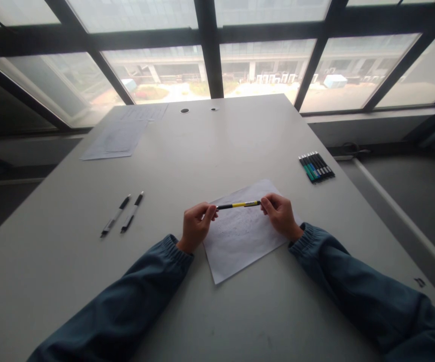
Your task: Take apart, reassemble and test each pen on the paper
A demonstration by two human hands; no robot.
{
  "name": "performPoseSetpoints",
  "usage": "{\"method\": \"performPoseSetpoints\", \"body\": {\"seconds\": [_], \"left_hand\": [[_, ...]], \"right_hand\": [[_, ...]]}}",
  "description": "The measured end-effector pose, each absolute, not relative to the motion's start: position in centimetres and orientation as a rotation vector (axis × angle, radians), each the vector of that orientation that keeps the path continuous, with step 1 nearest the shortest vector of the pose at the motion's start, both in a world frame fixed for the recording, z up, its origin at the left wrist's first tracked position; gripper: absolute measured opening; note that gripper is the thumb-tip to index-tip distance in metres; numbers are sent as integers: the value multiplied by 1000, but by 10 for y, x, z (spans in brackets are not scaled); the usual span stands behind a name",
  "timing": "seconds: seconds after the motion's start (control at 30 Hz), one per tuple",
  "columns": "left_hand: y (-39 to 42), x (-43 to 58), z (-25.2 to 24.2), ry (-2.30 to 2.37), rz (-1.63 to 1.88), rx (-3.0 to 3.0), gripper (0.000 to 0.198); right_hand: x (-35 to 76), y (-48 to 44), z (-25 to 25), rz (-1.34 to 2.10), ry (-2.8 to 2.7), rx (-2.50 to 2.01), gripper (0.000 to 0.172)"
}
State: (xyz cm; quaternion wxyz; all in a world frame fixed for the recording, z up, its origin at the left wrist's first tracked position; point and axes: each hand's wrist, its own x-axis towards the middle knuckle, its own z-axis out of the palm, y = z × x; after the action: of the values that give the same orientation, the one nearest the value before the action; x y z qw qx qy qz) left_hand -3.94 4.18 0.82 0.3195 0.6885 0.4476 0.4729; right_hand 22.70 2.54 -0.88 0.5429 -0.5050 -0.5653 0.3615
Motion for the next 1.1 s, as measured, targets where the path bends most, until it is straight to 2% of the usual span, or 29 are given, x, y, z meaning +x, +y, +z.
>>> {"method": "performPoseSetpoints", "body": {"seconds": [1.1], "left_hand": [[43,-40,5,1179,1239,1814,42]], "right_hand": [[228,25,-8,873,-1385,-1221,47]]}}
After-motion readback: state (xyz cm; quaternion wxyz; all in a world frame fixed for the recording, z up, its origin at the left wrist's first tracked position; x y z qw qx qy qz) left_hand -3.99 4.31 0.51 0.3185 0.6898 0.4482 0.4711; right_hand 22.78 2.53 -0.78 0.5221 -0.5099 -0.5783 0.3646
